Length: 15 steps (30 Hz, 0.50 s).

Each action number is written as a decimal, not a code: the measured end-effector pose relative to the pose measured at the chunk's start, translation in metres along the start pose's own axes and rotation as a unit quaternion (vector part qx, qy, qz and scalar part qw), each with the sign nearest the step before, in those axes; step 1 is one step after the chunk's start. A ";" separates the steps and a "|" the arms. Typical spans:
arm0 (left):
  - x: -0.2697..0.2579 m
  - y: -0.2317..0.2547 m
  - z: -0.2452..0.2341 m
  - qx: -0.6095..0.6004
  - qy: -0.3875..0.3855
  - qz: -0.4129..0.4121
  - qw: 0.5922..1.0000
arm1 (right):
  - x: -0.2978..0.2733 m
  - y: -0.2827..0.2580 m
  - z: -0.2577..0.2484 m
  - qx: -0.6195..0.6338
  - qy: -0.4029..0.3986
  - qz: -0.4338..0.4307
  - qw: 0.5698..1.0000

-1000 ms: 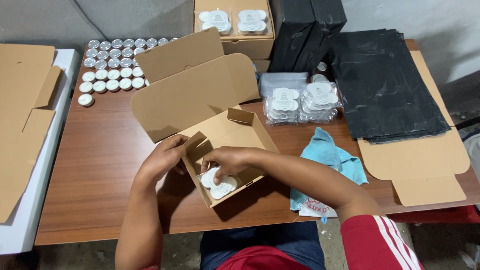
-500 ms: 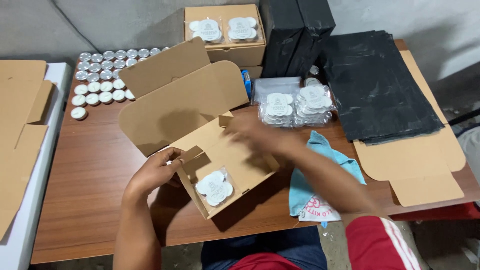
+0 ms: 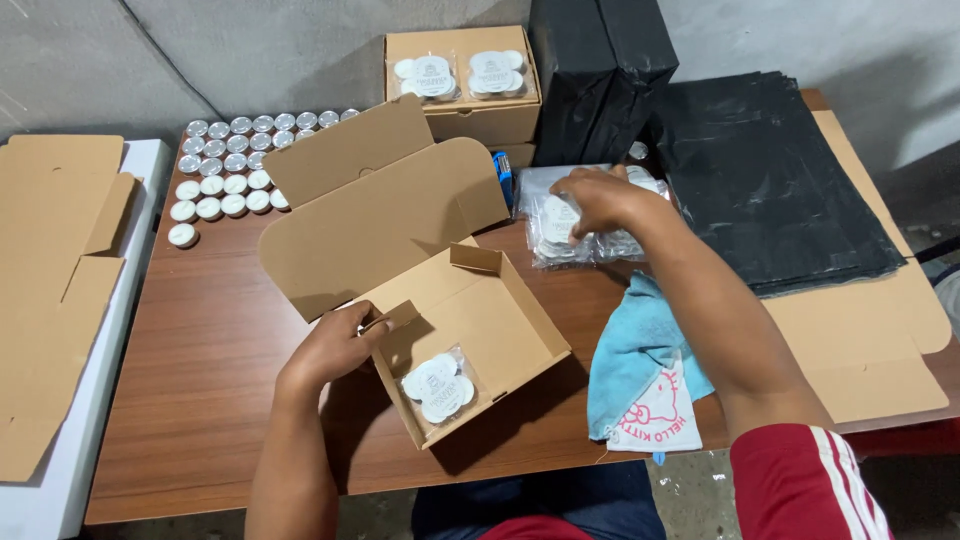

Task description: Assembling a cardboard box, filling it with small containers, and placing the finished box into a plastic mailing bag.

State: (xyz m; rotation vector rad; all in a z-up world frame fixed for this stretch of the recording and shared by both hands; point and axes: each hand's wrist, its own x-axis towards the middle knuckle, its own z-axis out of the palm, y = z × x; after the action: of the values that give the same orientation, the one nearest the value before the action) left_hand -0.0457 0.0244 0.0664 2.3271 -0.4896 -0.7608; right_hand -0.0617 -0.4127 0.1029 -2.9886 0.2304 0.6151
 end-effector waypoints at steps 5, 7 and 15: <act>-0.005 0.010 -0.001 0.022 0.009 0.010 1.000 | -0.005 0.013 -0.005 0.087 0.070 -0.110 0.988; -0.003 0.008 -0.002 0.023 0.008 0.007 1.000 | -0.002 0.018 -0.001 0.077 0.064 -0.100 0.990; -0.002 0.010 -0.004 0.028 0.002 0.005 1.000 | -0.051 -0.016 0.012 0.031 0.076 -0.084 0.993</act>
State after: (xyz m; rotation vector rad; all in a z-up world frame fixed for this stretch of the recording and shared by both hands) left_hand -0.0464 0.0200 0.0768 2.3753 -0.5262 -0.7470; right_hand -0.1098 -0.3893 0.1129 -2.9563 0.0071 0.3585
